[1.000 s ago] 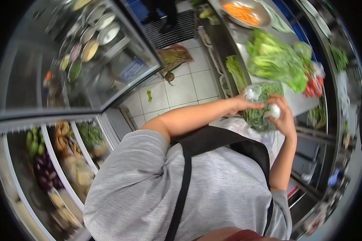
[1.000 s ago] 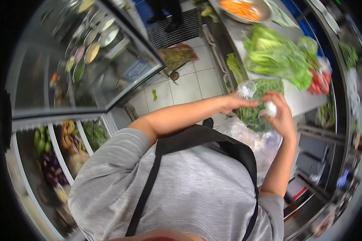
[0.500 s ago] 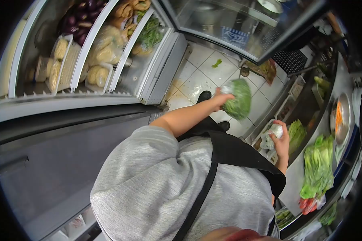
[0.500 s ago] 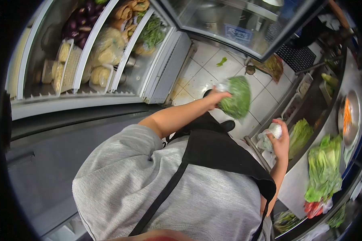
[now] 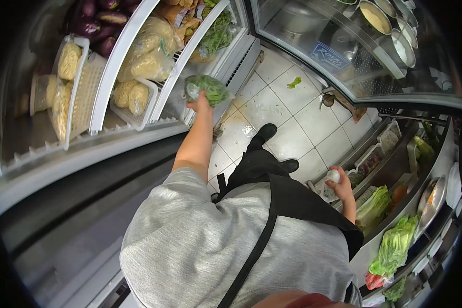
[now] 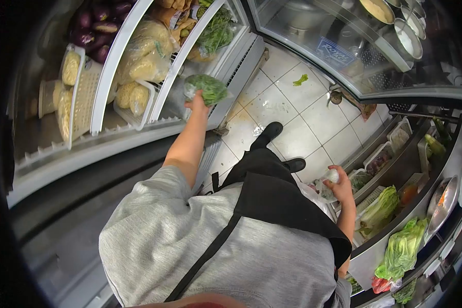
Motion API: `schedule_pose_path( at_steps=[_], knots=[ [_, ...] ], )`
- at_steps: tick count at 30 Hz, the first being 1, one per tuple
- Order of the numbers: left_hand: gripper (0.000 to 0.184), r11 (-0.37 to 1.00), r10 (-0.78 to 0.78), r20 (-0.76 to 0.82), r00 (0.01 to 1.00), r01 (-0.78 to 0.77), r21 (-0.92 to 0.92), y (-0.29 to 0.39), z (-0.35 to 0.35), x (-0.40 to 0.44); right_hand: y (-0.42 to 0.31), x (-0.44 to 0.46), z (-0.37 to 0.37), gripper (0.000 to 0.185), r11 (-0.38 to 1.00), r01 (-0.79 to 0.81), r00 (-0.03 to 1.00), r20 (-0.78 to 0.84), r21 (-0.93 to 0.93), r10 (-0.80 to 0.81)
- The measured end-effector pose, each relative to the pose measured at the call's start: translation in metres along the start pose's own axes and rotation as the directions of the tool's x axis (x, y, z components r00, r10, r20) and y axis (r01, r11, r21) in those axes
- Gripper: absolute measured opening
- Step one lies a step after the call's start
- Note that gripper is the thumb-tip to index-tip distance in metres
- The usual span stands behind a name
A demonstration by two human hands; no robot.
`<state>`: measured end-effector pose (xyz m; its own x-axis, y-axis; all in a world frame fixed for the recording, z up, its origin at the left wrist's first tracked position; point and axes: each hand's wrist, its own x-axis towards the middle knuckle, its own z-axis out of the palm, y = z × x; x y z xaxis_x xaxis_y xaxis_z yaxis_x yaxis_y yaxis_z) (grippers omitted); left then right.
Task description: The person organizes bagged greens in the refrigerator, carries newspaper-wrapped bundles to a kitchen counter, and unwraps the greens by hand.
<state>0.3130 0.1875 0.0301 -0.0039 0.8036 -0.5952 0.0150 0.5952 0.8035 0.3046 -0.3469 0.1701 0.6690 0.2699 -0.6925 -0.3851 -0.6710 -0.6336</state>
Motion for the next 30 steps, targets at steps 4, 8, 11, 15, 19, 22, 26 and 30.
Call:
schedule_pose_path(
  at_steps=[4,8,11,15,19,22,26,30],
  knots=[
    [0.088,0.997,0.075,-0.051,0.996,-0.076,-0.016,0.025,0.04,0.045,-0.014,0.015,0.012,0.044,0.997,0.03,0.999,-0.029,-0.067,-0.032],
    [0.111,0.976,0.017,0.354,0.935,-0.092,0.196,0.029,0.058,0.089,0.008,0.016,0.021,0.044,0.997,-0.07,0.997,-0.031,-0.045,0.069],
    [0.075,0.966,-0.13,0.345,0.929,0.04,0.257,0.027,0.058,0.134,0.033,0.007,0.026,0.047,0.992,-0.126,0.989,-0.079,-0.011,0.125],
    [0.067,0.974,-0.206,0.502,0.84,0.128,0.185,0.041,0.064,0.158,0.02,-0.029,0.039,0.052,0.946,-0.323,0.935,-0.167,-0.037,0.312],
    [0.064,0.924,-0.371,0.436,0.82,0.28,0.261,0.044,0.093,0.175,0.037,-0.056,0.052,0.056,0.941,-0.338,0.911,-0.25,0.0,0.327],
    [0.057,0.889,-0.075,0.255,0.964,-0.052,0.455,0.031,0.105,0.077,0.066,-0.061,0.073,0.054,0.97,-0.235,0.888,-0.391,0.067,0.242],
    [0.067,0.448,-0.225,0.572,0.789,-0.438,0.779,-0.095,0.119,0.071,0.028,-0.079,0.061,0.046,0.966,-0.166,0.79,-0.56,0.198,0.251],
    [0.071,0.378,-0.86,0.509,-0.015,-0.689,0.618,-0.126,0.105,-0.192,-0.014,-0.085,0.041,0.037,0.802,0.27,0.662,-0.708,0.533,0.247]
  ],
)
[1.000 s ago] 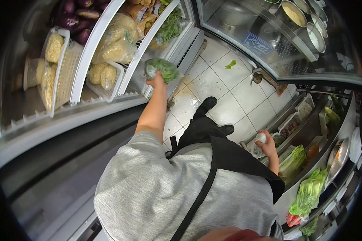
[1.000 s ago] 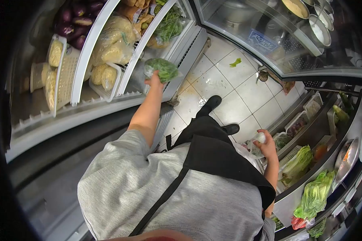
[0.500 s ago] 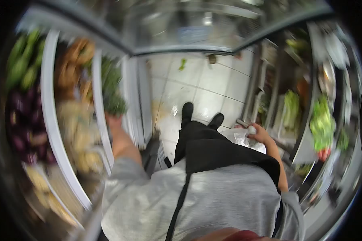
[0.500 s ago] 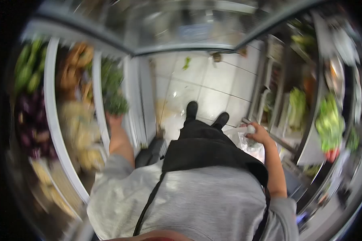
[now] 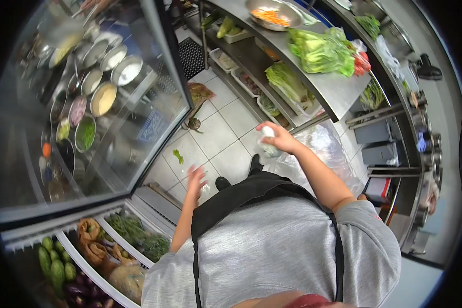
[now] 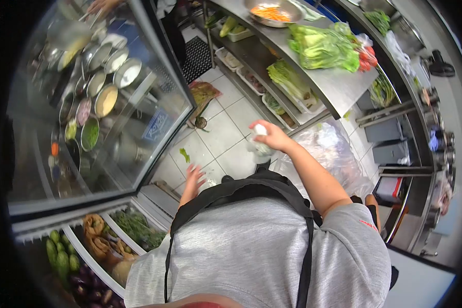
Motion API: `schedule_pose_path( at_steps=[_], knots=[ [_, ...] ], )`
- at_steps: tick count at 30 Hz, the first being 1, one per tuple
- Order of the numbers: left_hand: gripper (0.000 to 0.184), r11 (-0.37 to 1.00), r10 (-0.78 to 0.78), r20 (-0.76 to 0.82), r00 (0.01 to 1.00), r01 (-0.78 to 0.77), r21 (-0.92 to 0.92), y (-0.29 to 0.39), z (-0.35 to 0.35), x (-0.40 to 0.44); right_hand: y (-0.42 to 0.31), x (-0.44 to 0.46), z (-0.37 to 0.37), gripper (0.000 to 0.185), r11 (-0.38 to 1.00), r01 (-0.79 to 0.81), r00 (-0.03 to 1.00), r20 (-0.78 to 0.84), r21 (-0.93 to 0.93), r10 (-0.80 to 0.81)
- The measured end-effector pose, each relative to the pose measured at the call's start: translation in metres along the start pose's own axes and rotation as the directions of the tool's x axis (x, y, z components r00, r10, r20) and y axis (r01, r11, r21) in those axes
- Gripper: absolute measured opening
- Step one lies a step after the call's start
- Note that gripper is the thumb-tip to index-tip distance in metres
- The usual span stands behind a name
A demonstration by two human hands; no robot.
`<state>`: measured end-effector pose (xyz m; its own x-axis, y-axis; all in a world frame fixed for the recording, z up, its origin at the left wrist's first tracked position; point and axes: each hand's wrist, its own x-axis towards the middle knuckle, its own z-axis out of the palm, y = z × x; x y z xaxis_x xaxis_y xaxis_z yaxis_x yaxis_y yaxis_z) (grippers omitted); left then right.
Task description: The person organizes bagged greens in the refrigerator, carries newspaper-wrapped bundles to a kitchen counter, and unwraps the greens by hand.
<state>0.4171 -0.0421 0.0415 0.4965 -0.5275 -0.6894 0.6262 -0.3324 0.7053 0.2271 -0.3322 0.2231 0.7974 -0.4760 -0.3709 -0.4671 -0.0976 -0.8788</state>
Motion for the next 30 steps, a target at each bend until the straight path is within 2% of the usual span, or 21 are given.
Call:
schedule_pose_path(
  at_steps=[1,2,3,4,6,8,9,10,12,13,14,16,18,20,22,23,24,26,27,28,30],
  knots=[
    [0.073,1.0,0.0,0.247,0.969,-0.002,0.01,0.042,0.049,-0.01,-0.011,0.002,0.002,0.037,1.0,0.006,1.0,-0.024,0.012,-0.006],
    [0.072,0.998,0.017,0.457,0.889,-0.046,0.052,0.07,0.089,-0.015,-0.022,0.005,0.005,0.035,0.984,0.098,0.989,-0.123,0.15,-0.08],
    [0.073,0.999,-0.027,0.558,0.83,-0.001,0.049,0.1,0.128,-0.032,-0.032,0.008,0.006,0.033,0.941,0.202,0.963,-0.228,0.272,-0.141],
    [0.075,0.998,-0.065,0.651,0.756,0.043,0.049,0.129,0.163,-0.048,-0.04,0.011,0.007,0.032,0.882,0.256,0.939,-0.317,0.396,-0.131],
    [0.073,0.972,-0.104,0.867,0.487,0.236,-0.016,0.162,0.209,-0.058,-0.046,0.018,0.003,0.03,0.856,0.384,0.831,-0.534,0.347,-0.156],
    [0.07,0.959,-0.094,0.852,0.515,0.278,-0.062,0.175,0.244,-0.055,-0.047,0.017,-0.012,0.028,0.844,0.414,0.791,-0.593,0.34,-0.149],
    [0.068,0.937,-0.078,0.833,0.548,0.325,-0.126,0.18,0.259,-0.053,-0.046,0.013,-0.019,0.028,0.894,0.441,0.725,-0.617,0.076,-0.305],
    [0.068,0.942,-0.092,0.832,0.547,0.32,-0.106,0.18,0.272,-0.052,-0.044,0.008,-0.026,0.029,0.882,0.431,0.663,-0.597,-0.191,-0.453],
    [0.06,0.979,-0.09,0.63,0.772,0.185,-0.086,0.178,0.297,-0.048,-0.037,-0.006,-0.044,0.03,0.904,0.377,0.692,-0.588,-0.2,-0.419],
    [0.052,0.954,-0.112,0.682,0.723,0.27,-0.13,0.181,0.306,-0.045,-0.031,-0.014,-0.055,0.031,0.879,0.39,0.697,-0.536,-0.274,-0.477],
    [0.052,0.959,-0.111,0.687,0.718,0.259,-0.116,0.185,0.317,-0.041,-0.027,-0.02,-0.067,0.033,0.843,0.406,0.697,-0.477,-0.352,-0.535],
    [0.042,0.969,-0.188,0.614,0.767,0.247,-0.011,0.186,0.334,-0.04,-0.019,-0.03,-0.082,0.036,0.863,0.386,0.733,-0.46,-0.325,-0.501],
    [0.034,0.968,-0.179,0.589,0.788,0.247,-0.036,0.18,0.356,-0.029,-0.015,-0.038,-0.099,0.037,0.817,0.404,0.708,-0.424,-0.413,-0.564],
    [0.029,0.98,-0.083,0.625,0.776,0.177,-0.088,0.175,0.375,-0.015,-0.016,-0.045,-0.114,0.034,0.842,0.382,0.733,-0.431,-0.381,-0.527],
    [0.026,0.972,-0.073,0.644,0.761,0.2,-0.127,0.177,0.39,-0.016,-0.014,-0.046,-0.13,0.034,0.754,0.438,0.614,-0.45,-0.489,-0.648],
    [0.026,0.975,-0.099,0.648,0.755,0.205,-0.089,0.176,0.394,-0.016,-0.015,-0.046,-0.141,0.034,0.715,0.449,0.607,-0.405,-0.536,-0.684],
    [0.027,0.976,-0.125,0.647,0.752,0.211,-0.057,0.176,0.396,-0.019,-0.012,-0.044,-0.146,0.034,0.712,0.461,0.609,-0.396,-0.529,-0.688],
    [0.028,0.97,-0.138,0.654,0.744,0.235,-0.062,0.178,0.397,-0.024,-0.01,-0.037,-0.156,0.035,0.683,0.646,0.624,-0.28,-0.34,-0.729],
    [0.03,0.965,-0.147,0.67,0.728,0.253,-0.063,0.183,0.397,-0.029,-0.018,-0.042,-0.157,0.036,0.679,0.579,0.652,-0.244,-0.452,-0.718],
    [0.03,0.966,-0.11,0.651,0.751,0.236,-0.109,0.19,0.396,-0.036,-0.023,-0.043,-0.157,0.036,0.655,0.611,0.647,-0.198,-0.445,-0.737],
    [0.027,0.962,-0.131,0.712,0.69,0.263,-0.078,0.202,0.389,-0.048,-0.033,-0.037,-0.154,0.039,0.646,0.656,0.645,-0.156,-0.391,-0.748]
  ],
)
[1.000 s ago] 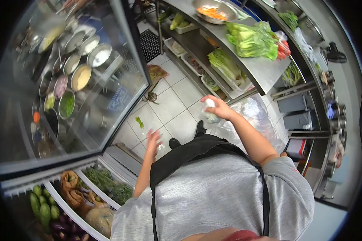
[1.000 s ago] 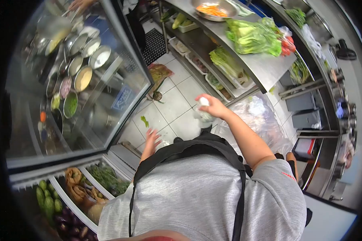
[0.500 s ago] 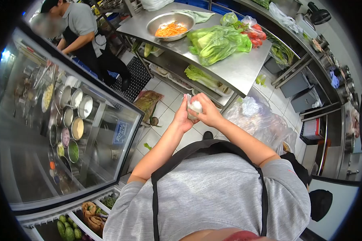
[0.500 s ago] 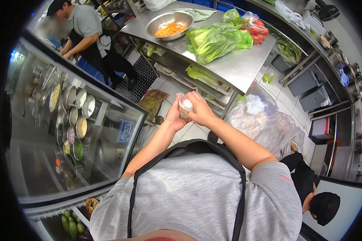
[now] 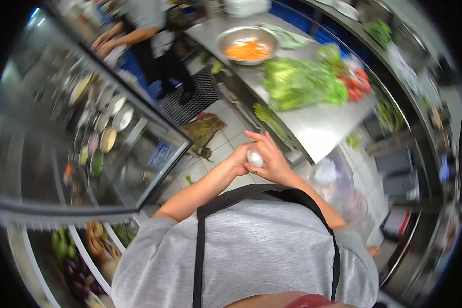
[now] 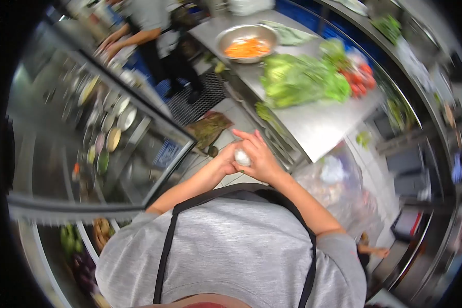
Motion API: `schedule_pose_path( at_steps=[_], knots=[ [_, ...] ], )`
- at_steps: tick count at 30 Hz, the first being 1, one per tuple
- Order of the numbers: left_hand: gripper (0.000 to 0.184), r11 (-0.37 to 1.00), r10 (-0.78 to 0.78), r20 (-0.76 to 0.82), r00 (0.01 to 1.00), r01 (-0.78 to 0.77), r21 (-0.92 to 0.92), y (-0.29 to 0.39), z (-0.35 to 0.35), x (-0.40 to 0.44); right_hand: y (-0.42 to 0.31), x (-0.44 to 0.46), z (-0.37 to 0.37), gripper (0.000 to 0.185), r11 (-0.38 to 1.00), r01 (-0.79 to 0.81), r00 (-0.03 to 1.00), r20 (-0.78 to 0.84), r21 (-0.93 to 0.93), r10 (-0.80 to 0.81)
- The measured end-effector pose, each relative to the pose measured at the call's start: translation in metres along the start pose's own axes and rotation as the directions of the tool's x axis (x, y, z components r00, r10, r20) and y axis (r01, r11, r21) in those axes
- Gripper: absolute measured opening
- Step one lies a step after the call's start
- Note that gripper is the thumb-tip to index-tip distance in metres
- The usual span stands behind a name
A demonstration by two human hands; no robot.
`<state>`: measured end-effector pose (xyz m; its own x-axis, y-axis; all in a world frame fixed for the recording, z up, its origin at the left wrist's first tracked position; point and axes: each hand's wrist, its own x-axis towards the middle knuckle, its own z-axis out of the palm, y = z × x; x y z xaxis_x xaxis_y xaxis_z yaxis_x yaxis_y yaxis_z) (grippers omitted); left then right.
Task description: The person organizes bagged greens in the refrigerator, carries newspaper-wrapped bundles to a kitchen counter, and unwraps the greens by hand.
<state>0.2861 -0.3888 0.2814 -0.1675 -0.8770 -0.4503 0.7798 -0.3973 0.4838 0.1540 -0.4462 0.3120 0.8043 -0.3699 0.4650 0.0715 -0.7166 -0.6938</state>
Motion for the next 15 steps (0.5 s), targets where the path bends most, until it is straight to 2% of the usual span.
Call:
schedule_pose_path(
  at_steps=[1,2,3,4,5,6,8,10,11,13,15],
  knots=[
    [0.03,0.996,0.093,-0.018,0.996,-0.093,-0.009,-0.004,-0.011,0.008,0.001,0.006,0.005,0.036,0.998,0.052,0.999,-0.009,0.02,-0.051],
    [0.032,0.993,0.104,0.009,0.995,-0.103,-0.048,0.002,-0.011,0.005,0.0,0.012,0.012,0.038,0.991,0.059,0.998,-0.014,0.117,-0.058],
    [0.034,0.988,0.123,0.03,0.992,-0.12,-0.093,0.009,-0.012,-0.003,0.0,0.019,0.018,0.037,0.983,0.142,0.99,-0.016,0.113,-0.142],
    [0.041,0.983,0.183,0.039,0.982,-0.182,-0.027,0.012,-0.017,-0.013,-0.001,0.029,0.026,0.037,0.967,0.227,0.974,-0.024,0.119,-0.226],
    [0.05,0.961,0.271,0.082,0.959,-0.265,-0.072,0.014,-0.028,-0.021,-0.005,0.039,0.034,0.038,0.95,0.284,0.958,0.014,0.127,-0.288],
    [0.062,0.941,0.294,0.088,0.952,-0.273,-0.201,0.018,-0.034,-0.033,-0.013,0.048,0.042,0.04,0.932,0.337,0.937,0.05,0.135,-0.346],
    [0.071,0.881,0.378,-0.015,0.926,-0.365,-0.301,0.028,-0.039,-0.079,-0.042,0.067,0.055,0.036,0.881,0.428,0.869,0.174,0.202,-0.462],
    [0.076,0.811,0.489,-0.119,0.864,-0.501,-0.304,0.025,-0.05,-0.124,-0.078,0.079,0.069,0.029,0.801,0.559,0.738,0.312,0.215,-0.599],
    [0.082,0.778,0.533,-0.174,0.828,-0.561,-0.282,0.019,-0.055,-0.14,-0.084,0.083,0.084,0.026,0.751,0.603,0.692,0.292,0.27,-0.66],
    [0.089,0.728,0.595,-0.281,0.753,-0.654,-0.208,0.0,-0.068,-0.156,-0.09,0.084,0.12,0.026,0.753,0.578,0.689,0.308,0.314,-0.656],
    [0.09,0.685,0.576,-0.387,0.72,-0.684,-0.252,-0.025,-0.082,-0.164,-0.086,0.076,0.154,0.026,0.79,0.48,0.716,0.351,0.381,-0.604]
  ],
)
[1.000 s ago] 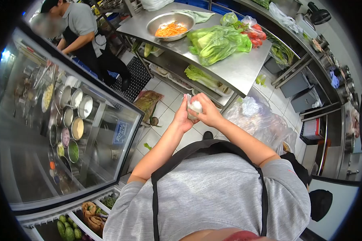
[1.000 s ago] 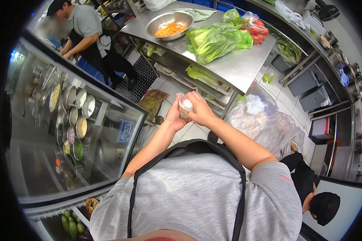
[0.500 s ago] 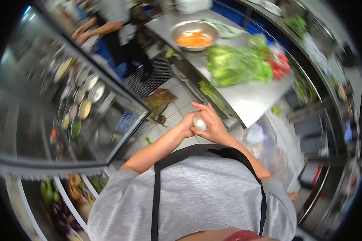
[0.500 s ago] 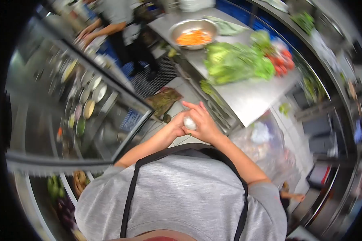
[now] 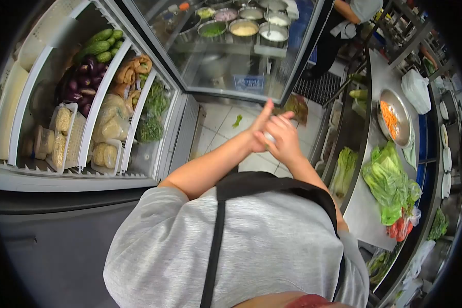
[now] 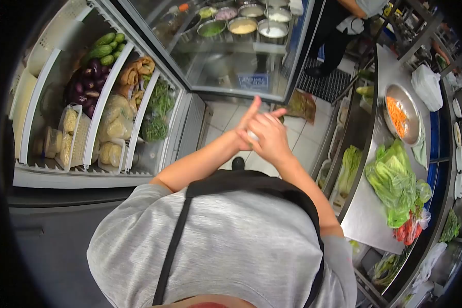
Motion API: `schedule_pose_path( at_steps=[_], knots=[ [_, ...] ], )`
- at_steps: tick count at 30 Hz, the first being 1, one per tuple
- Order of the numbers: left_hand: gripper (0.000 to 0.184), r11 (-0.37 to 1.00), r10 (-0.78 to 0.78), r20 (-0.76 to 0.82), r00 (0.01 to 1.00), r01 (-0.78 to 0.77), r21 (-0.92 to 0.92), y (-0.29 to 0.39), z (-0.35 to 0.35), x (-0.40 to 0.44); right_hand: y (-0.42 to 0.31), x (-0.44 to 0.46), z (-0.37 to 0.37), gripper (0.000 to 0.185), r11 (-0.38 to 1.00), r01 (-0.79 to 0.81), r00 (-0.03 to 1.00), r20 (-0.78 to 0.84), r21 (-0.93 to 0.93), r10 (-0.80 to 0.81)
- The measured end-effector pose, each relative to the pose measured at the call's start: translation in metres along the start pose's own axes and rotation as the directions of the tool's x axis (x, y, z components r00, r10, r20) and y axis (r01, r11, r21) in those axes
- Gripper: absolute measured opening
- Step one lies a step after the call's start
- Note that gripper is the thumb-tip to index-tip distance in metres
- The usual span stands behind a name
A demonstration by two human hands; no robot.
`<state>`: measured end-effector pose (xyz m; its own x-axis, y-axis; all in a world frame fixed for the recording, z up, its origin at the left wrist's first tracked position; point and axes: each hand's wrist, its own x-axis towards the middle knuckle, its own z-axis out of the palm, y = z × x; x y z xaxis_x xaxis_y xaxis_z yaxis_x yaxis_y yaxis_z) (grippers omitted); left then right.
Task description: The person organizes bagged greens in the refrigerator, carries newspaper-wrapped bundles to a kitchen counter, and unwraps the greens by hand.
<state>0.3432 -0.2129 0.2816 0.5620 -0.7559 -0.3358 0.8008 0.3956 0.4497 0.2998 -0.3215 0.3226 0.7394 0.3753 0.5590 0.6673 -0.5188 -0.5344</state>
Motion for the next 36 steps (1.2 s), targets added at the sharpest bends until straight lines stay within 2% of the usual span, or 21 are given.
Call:
schedule_pose_path(
  at_steps=[2,3,4,9,11,12,15,17,19,21,22,23,24,25,26,27,28,30,33,35,36],
  knots=[
    [0.089,1.0,-0.007,-0.103,0.995,0.004,-0.022,-0.004,-0.013,-0.022,0.021,0.0,0.025,0.028,0.996,-0.053,0.998,0.029,0.065,0.051],
    [0.087,1.0,-0.005,-0.197,0.98,0.0,-0.021,-0.005,-0.02,-0.034,0.031,-0.004,0.038,0.032,0.969,-0.236,0.949,0.234,0.075,0.213],
    [0.087,0.999,-0.029,-0.193,0.981,0.024,-0.029,-0.008,-0.032,-0.038,0.036,-0.01,0.046,0.039,0.911,-0.411,0.834,0.423,0.046,0.355],
    [0.087,0.998,-0.062,-0.192,0.979,0.055,-0.039,-0.002,-0.087,-0.057,0.053,-0.032,0.074,0.041,0.961,-0.275,0.899,0.365,0.041,0.242],
    [0.087,0.992,-0.122,-0.201,0.972,0.11,-0.07,0.017,-0.084,-0.062,0.061,-0.046,0.071,0.04,0.862,-0.44,0.844,0.443,0.253,0.301],
    [0.087,0.991,-0.134,-0.189,0.973,0.125,-0.057,0.022,-0.083,-0.058,0.059,-0.043,0.056,0.039,0.743,-0.561,0.785,0.521,0.365,0.336],
    [0.086,0.973,-0.23,-0.073,0.971,0.231,0.014,0.028,-0.079,-0.024,0.062,-0.047,0.019,0.038,0.701,-0.659,0.697,0.572,0.273,0.432],
    [0.093,0.96,-0.263,0.009,0.965,0.261,0.103,0.02,-0.071,-0.001,0.064,-0.057,0.003,0.037,0.691,-0.688,0.694,0.48,0.222,0.537],
    [0.087,0.931,-0.356,0.071,0.932,0.348,0.11,0.012,-0.067,0.021,0.064,-0.071,-0.013,0.035,0.751,-0.655,0.727,0.339,0.082,0.597],
    [0.075,0.916,-0.384,0.106,0.917,0.364,0.168,0.001,-0.065,0.041,0.056,-0.099,-0.023,0.035,0.687,-0.723,0.689,0.149,0.071,0.709],
    [0.061,0.897,-0.424,0.088,0.902,0.404,0.182,-0.001,-0.071,0.052,0.055,-0.116,-0.03,0.035,0.678,-0.735,0.678,-0.012,0.014,0.735],
    [0.059,0.87,-0.432,0.041,0.901,0.405,0.281,-0.006,-0.083,0.063,0.05,-0.135,-0.042,0.036,0.657,-0.752,0.655,-0.167,-0.048,0.737],
    [0.057,0.838,-0.425,-0.002,0.905,0.395,0.377,-0.009,-0.103,0.073,0.041,-0.15,-0.058,0.036,0.556,-0.83,0.508,-0.348,0.045,0.788],
    [0.052,0.831,-0.423,-0.103,0.9,0.43,0.353,-0.01,-0.13,0.082,0.032,-0.169,-0.076,0.035,0.451,-0.889,0.343,-0.545,0.075,0.766],
    [0.045,0.829,-0.437,-0.236,0.868,0.491,0.268,-0.008,-0.153,0.09,0.016,-0.179,-0.103,0.035,0.198,-0.953,0.03,-0.579,0.229,0.815],
    [0.04,0.841,-0.386,-0.414,0.824,0.499,0.21,-0.006,-0.182,0.097,0.011,-0.204,-0.122,0.036,0.262,-0.877,-0.093,-0.676,0.404,0.731],
    [0.035,0.862,-0.314,-0.581,0.75,0.482,0.156,-0.005,-0.198,0.105,0.0,-0.22,-0.143,0.037,0.339,-0.829,-0.175,-0.783,0.444,0.597],
    [0.032,0.867,-0.312,-0.524,0.792,0.463,0.184,0.0,-0.185,0.107,-0.019,-0.274,-0.185,0.037,0.482,-0.765,-0.244,-0.885,0.428,0.398],
    [0.028,0.868,-0.319,-0.429,0.845,0.442,0.225,-0.012,-0.129,0.114,-0.032,-0.369,-0.226,0.041,0.5,-0.802,-0.407,-0.912,0.327,-0.056],
    [0.029,0.805,-0.354,-0.279,0.893,0.443,0.394,-0.037,-0.085,0.132,-0.04,-0.421,-0.241,0.047,0.569,-0.721,-0.553,-0.823,0.395,-0.13],
    [0.031,0.768,-0.381,-0.252,0.89,0.456,0.449,-0.05,-0.065,0.142,-0.049,-0.436,-0.242,0.049,0.529,-0.715,-0.606,-0.783,0.458,-0.142]
  ],
)
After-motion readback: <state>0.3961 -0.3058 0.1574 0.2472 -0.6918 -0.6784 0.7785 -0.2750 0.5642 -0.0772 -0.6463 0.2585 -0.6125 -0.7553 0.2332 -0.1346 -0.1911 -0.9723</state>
